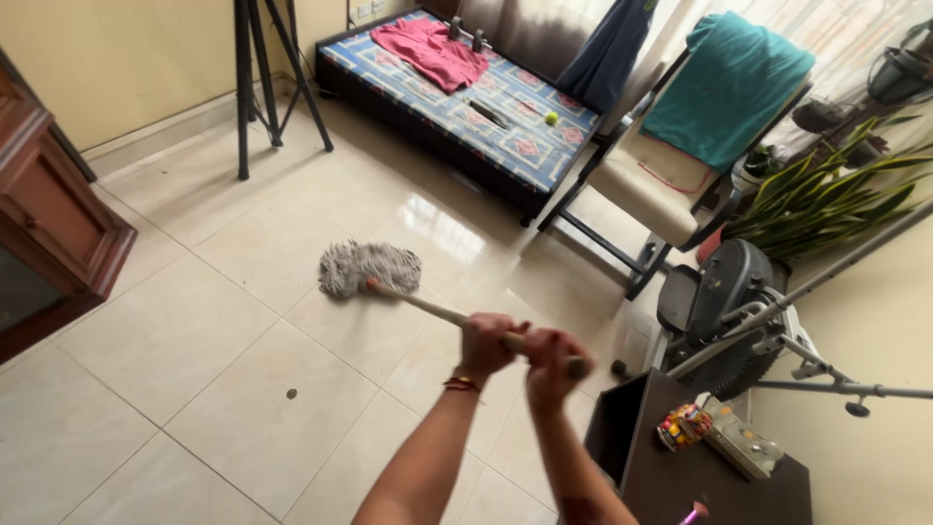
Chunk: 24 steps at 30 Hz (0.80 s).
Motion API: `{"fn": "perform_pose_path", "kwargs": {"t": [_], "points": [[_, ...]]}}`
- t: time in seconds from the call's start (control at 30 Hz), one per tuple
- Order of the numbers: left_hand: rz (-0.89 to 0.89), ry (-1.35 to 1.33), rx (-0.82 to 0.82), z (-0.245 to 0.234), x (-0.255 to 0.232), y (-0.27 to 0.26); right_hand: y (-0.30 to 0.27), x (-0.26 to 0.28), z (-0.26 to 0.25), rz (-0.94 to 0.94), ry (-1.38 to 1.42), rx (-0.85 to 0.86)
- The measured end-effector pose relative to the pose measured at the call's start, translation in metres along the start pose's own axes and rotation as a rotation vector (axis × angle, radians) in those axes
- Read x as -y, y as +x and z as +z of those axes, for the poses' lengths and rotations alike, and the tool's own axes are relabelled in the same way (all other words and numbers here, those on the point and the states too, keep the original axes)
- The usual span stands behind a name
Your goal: The person moves a chair, rinses a mop in a bucket, and mops the tiled floor of the house.
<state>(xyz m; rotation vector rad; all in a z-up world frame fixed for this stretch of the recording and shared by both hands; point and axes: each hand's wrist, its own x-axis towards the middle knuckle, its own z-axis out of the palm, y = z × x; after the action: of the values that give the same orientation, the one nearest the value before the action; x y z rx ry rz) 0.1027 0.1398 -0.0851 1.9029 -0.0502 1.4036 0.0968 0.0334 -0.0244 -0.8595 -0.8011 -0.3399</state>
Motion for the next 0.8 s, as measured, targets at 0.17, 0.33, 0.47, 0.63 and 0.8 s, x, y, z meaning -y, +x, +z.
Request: {"fn": "perform_pose_path", "kwargs": {"t": [0.17, 0.33, 0.47, 0.63, 0.8], "points": [[-0.378, 0.300, 0.340, -0.041, 0.089, -0.049, -0.065, -0.062, 0.022, 0.277, -0.627, 0.249], [-0.506, 0.429, 0.683, -0.097, 0.144, -0.079, -0.105, -0.054, 0.066, 0.259, -0.440, 0.483], [-0.383, 0.272, 0.459, -0.106, 0.115, -0.053, -0.089, -0.046, 0.072, 0.219, -0.475, 0.486], [-0.210, 0.252, 0.420, -0.075, 0.051, -0.017, -0.034, 0.010, 0.064, 0.195, -0.457, 0.291], [-0.292, 0.232, 0.513, -0.081, -0.041, -0.015, -0.019, 0.088, 0.054, 0.044, -0.562, 0.315]]}}
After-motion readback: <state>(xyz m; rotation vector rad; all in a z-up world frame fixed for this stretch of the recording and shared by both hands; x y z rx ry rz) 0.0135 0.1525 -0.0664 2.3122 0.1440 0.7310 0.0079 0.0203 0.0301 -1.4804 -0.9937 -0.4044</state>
